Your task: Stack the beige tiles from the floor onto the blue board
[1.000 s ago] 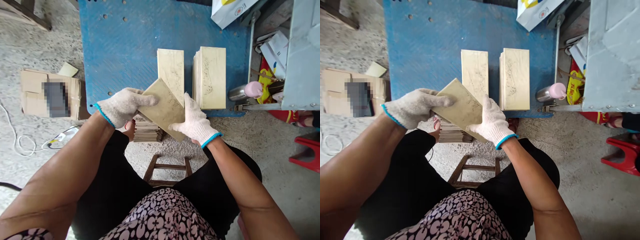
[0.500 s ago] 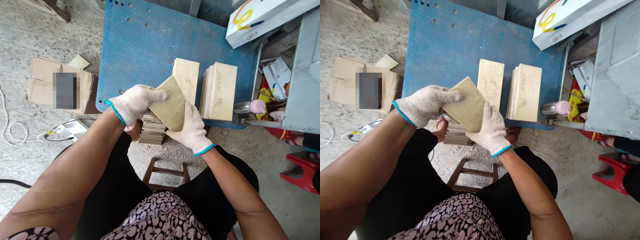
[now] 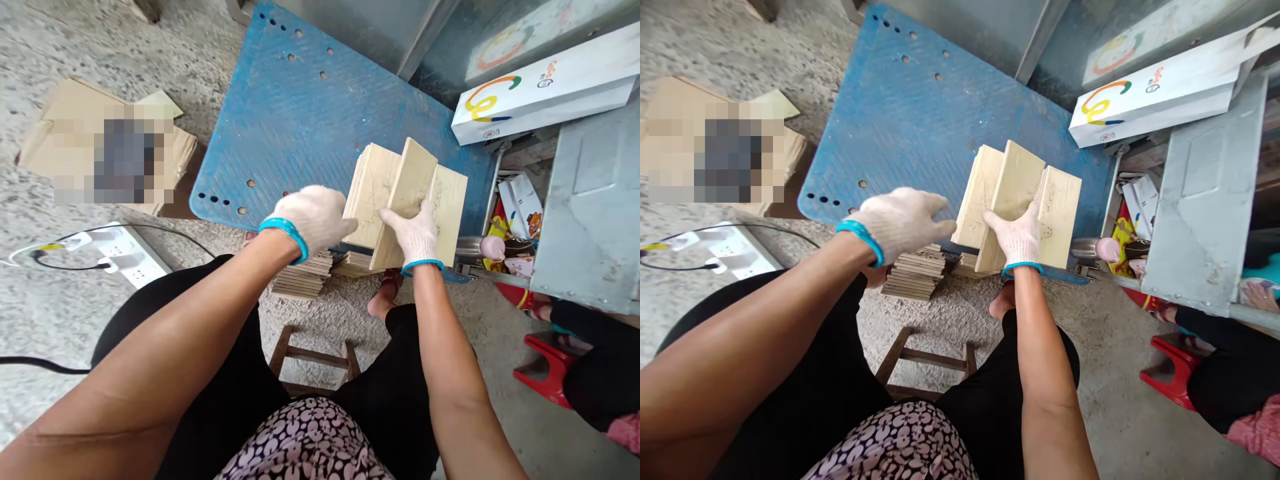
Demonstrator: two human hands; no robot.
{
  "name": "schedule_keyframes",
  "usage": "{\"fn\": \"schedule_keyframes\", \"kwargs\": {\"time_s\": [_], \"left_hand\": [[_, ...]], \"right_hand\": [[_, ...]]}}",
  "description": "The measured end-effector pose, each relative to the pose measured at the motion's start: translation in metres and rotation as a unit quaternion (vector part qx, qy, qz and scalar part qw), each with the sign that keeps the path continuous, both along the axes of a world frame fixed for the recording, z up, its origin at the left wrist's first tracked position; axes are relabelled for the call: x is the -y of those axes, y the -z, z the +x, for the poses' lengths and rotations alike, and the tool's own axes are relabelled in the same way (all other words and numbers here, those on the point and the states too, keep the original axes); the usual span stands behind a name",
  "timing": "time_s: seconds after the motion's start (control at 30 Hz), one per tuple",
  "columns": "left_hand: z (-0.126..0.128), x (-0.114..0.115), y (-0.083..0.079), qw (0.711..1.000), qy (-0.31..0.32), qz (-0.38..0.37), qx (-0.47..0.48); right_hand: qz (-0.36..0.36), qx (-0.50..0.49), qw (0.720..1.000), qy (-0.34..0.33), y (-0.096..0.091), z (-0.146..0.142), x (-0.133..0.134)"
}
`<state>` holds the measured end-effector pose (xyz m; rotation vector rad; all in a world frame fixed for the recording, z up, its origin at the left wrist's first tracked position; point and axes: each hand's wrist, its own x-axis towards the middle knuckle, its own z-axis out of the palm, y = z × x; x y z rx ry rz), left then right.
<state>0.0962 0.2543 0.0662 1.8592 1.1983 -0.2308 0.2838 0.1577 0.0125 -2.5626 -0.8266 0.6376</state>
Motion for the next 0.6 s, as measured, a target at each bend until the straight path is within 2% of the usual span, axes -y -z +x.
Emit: {"fn": "schedule_keyframes", "kwargs": {"time_s": [0.1,0.23,0.4,0.6], "left_hand": [[0.006,0.018,0.0,0.989,0.12,0.022,-0.078],[0.014,0.049,0.0,0.971,0.231,-0.019,-0.06],[0.018,0.086,0.008,0.967,0.241,-0.083,-0.014],[0.017,0.092,0.012,0.969,0.228,-0.094,0.012]], "right_hand": [[-0.003,-0.008,1.0,0.026,0.004,-0.003,-0.011],[-0.049,-0.004,0.998,0.046,0.012,-0.008,-0.019],[-0.098,0.034,0.993,0.047,0.02,-0.006,-0.04],[-0.117,0.066,0.989,0.069,0.022,-0.013,-0.07]]}}
